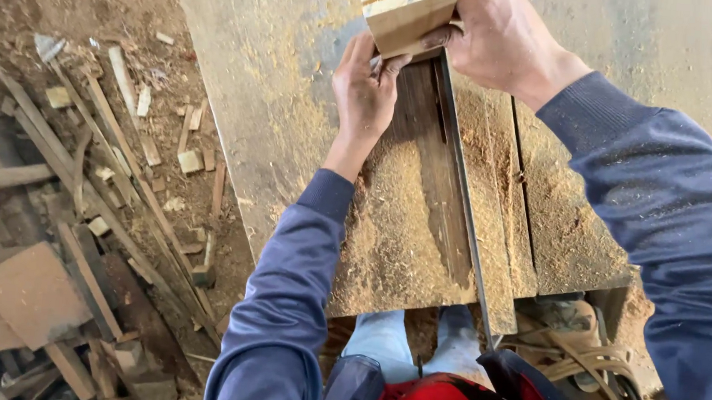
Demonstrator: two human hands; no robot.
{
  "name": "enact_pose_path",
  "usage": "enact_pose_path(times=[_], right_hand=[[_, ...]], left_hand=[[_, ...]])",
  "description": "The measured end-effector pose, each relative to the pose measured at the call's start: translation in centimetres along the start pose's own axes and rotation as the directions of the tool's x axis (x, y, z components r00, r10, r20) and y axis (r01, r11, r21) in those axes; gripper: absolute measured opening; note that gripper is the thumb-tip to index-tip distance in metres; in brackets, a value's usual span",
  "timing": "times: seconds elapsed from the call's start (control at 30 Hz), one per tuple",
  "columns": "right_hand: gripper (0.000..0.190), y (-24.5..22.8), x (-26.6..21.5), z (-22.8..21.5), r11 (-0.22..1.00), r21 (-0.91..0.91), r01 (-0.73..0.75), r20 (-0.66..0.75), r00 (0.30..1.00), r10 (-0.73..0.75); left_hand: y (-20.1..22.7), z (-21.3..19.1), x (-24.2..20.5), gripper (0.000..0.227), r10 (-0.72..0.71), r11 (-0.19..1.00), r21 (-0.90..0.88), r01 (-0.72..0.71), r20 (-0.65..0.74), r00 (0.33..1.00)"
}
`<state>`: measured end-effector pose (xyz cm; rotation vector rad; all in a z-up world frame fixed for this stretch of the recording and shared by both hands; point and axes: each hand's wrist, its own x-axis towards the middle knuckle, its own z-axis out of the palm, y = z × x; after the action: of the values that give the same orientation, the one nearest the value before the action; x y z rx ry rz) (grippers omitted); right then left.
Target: The person uses a table saw to cut small wooden blocks. They repeatedly pick up blocks from a stack, guide them through the saw blade, and place the cut pieces back onto the stack.
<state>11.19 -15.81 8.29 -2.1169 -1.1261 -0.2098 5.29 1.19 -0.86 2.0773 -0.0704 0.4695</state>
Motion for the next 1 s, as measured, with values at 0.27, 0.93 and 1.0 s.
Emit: enact_pose_path(times=[0.27, 0.93, 1.0], right_hand=[[0.05, 0.7, 0.5, -0.1, 0.998, -0.039, -0.054, 0.001, 0.999, 0.054], [0.038, 2.4, 3.3, 0.0, 0.995, 0.048, -0.086, 0.041, 0.996, 0.084], [0.041, 2.6, 3.7, 0.1, 0.994, 0.035, -0.102, 0.045, 0.994, 0.101]], left_hand=[[-0.8, 0.4, 0.8, 0.028, 0.03, 0.999, 0.022, -0.03, 0.001, 1.0], [-1.6, 0.5, 4.0, 0.024, -0.018, 1.0, -0.026, 0.018, -0.019, 1.0], [-1.3, 0.4, 4.5, 0.022, -0.015, 0.999, -0.029, 0.014, -0.035, 0.999]])
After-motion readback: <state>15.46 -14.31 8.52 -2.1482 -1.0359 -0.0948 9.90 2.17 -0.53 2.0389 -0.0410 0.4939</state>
